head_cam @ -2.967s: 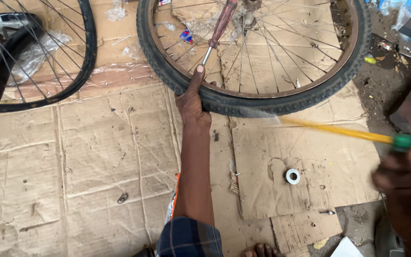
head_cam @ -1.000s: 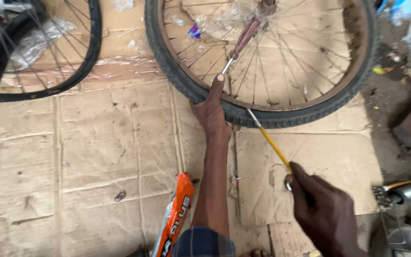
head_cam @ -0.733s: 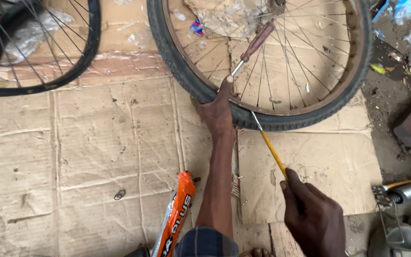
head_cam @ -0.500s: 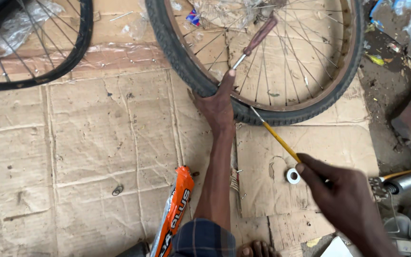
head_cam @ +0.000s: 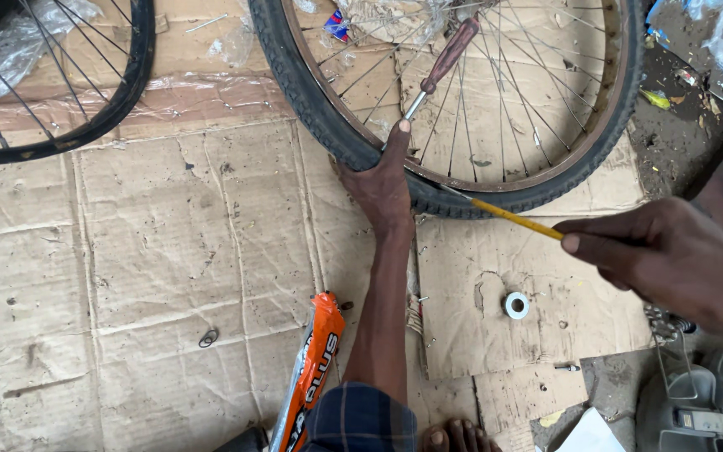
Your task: The person removes a bicycle wheel from a truing stand and places it on the floor. They then use a tire lever to pry the tire bead off the rim, working around the circumference to detach the tire.
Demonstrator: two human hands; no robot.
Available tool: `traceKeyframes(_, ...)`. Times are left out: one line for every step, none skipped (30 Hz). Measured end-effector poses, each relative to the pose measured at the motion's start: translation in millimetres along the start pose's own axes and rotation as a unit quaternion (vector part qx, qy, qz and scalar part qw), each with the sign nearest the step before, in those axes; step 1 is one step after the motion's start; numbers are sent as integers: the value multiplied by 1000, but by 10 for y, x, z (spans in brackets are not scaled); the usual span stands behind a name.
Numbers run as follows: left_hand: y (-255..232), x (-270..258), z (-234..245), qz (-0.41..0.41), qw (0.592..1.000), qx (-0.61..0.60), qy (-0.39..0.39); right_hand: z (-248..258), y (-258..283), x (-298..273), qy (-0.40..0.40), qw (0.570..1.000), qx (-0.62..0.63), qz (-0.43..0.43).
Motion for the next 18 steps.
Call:
traceKeyframes(-6,7,8,-4,1000,7,-1,18,15,12,8,1000,0,-10)
traceKeyframes(-10,10,17,-8,1000,14,-2,32,23,21,16,1000,-1,-19)
traceKeyframes(-13,15,20,-15,1000,13,-1,49,25,34,15,999,-4,-30)
traceKeyframes(-13,18,23,-22,1000,11,0,63,16,49,13,999,-7,-41)
traceKeyframes(-8,9,21,-28,1000,10,1,80,-9,66,12,998,-11,-53)
traceKeyframes(2,0,17,-30,1000,3,1,92,-17,87,15,999,-12,-44)
traceKeyframes(5,4,13,-34,999,-4,1,104,-21,117,19,999,-12,-33)
traceKeyframes(8,9,6,-37,999,-10,1,119,-28,156,22,999,-12,-23)
traceKeyframes(19,9,11,-35,999,-4,1,118,-54,197,35,999,1,-20)
traceKeyframes(29,4,17,-32,999,3,0,116,-83,240,48,999,14,-16)
traceKeyframes(34,2,20,-31,999,10,-1,128,-99,288,61,998,27,-12)
traceKeyframes(18,4,20,-43,999,15,-2,151,-121,338,69,997,42,-19)
traceKeyframes(-1,6,21,-55,998,20,-2,164,-135,381,77,995,58,-26)
traceKeyframes(-23,4,18,-67,997,26,-2,180,-146,414,86,993,74,-33)
traceKeyframes(-11,-10,12,-49,998,29,-3,199,-156,434,91,993,72,-31)
traceKeyframes(-2,-24,10,-32,999,32,-5,214,-161,448,96,992,70,-29)
traceKeyframes(3,-30,6,-15,999,36,-5,228,-166,462,102,992,70,-26)
traceKeyframes(-10,-33,-13,-15,1000,19,0,226,-166,475,121,989,82,-21)
Point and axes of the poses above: each hand's wrist, its own x-axis towards the middle knuckle, its own z-axis out of the back of the hand, y = z × x, the point moved 6 cm from there along x, towards the middle knuckle, and after that the axes turned 13 degrees about -z, right-handed, at the moved point
